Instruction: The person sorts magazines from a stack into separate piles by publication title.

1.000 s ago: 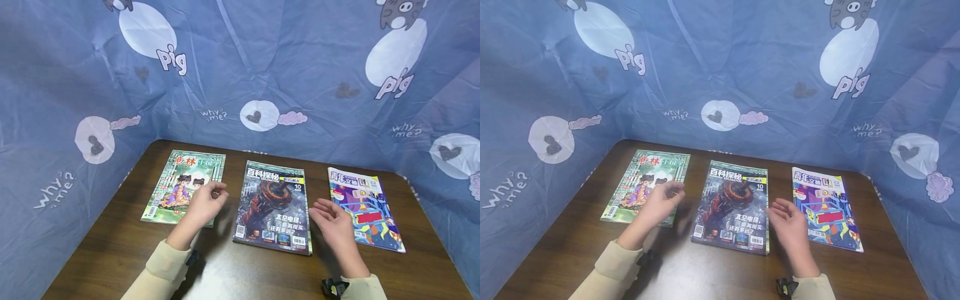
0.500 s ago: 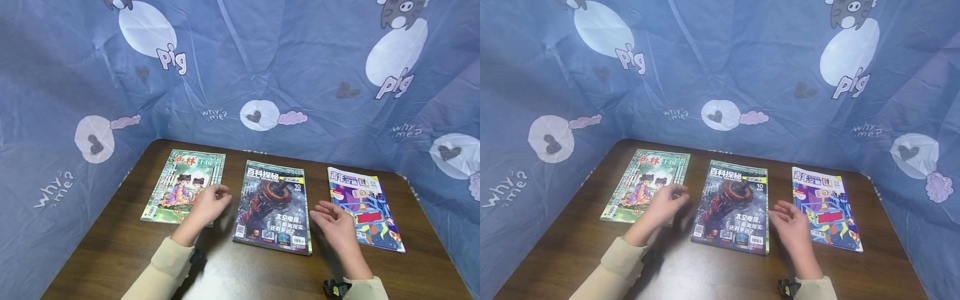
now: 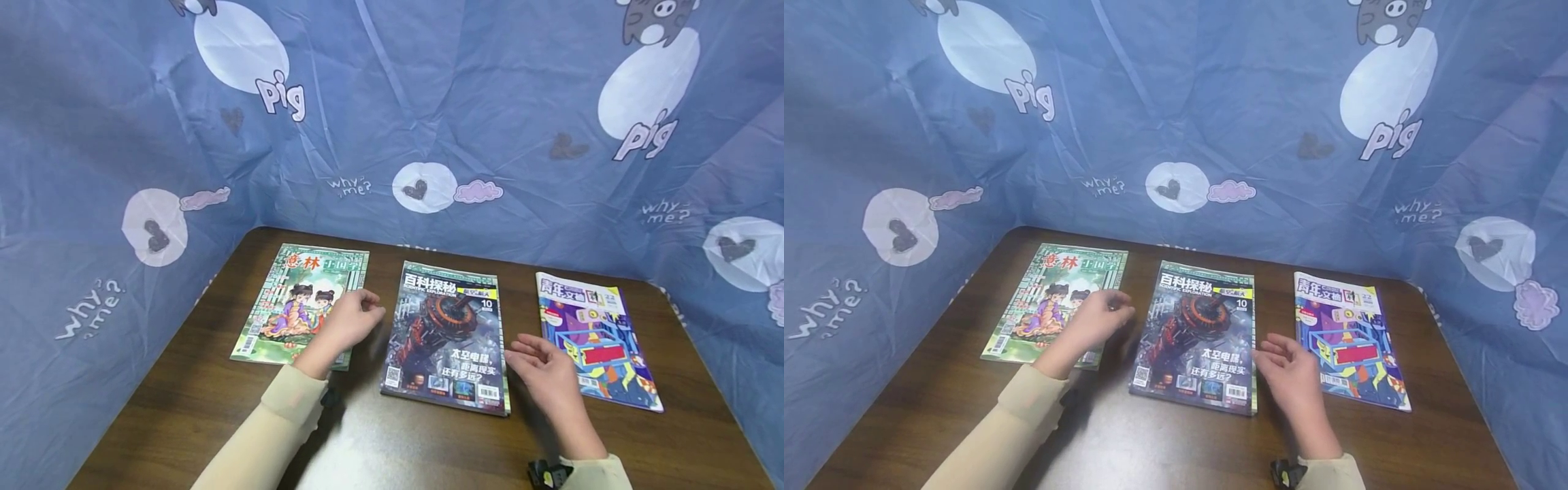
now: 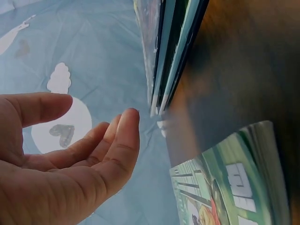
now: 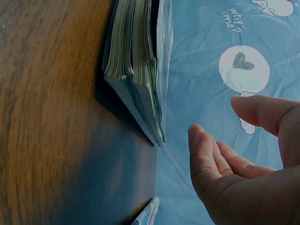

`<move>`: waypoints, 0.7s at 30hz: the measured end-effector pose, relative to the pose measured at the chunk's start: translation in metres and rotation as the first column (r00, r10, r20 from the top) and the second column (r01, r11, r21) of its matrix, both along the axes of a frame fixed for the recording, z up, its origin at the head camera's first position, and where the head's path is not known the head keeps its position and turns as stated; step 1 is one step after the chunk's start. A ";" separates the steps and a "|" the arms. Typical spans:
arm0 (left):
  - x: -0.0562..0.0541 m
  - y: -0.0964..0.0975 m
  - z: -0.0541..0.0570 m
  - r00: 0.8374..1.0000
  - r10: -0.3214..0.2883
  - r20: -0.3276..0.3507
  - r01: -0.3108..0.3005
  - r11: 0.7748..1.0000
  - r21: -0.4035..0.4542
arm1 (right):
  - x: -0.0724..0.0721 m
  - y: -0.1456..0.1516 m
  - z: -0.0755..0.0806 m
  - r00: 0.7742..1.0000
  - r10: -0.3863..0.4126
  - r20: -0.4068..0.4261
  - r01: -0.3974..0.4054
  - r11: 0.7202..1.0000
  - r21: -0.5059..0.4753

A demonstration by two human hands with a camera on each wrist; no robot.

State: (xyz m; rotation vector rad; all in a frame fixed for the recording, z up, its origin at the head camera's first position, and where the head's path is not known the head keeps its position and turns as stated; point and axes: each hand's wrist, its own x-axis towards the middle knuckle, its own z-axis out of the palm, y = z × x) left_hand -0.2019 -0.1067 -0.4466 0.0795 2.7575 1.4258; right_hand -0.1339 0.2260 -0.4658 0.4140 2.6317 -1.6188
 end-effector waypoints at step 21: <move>-0.054 0.020 -0.004 0.993 -0.025 0.113 0.031 0.998 -0.057 | 0.009 0.003 -0.012 0.998 0.050 0.032 -0.051 0.998 0.026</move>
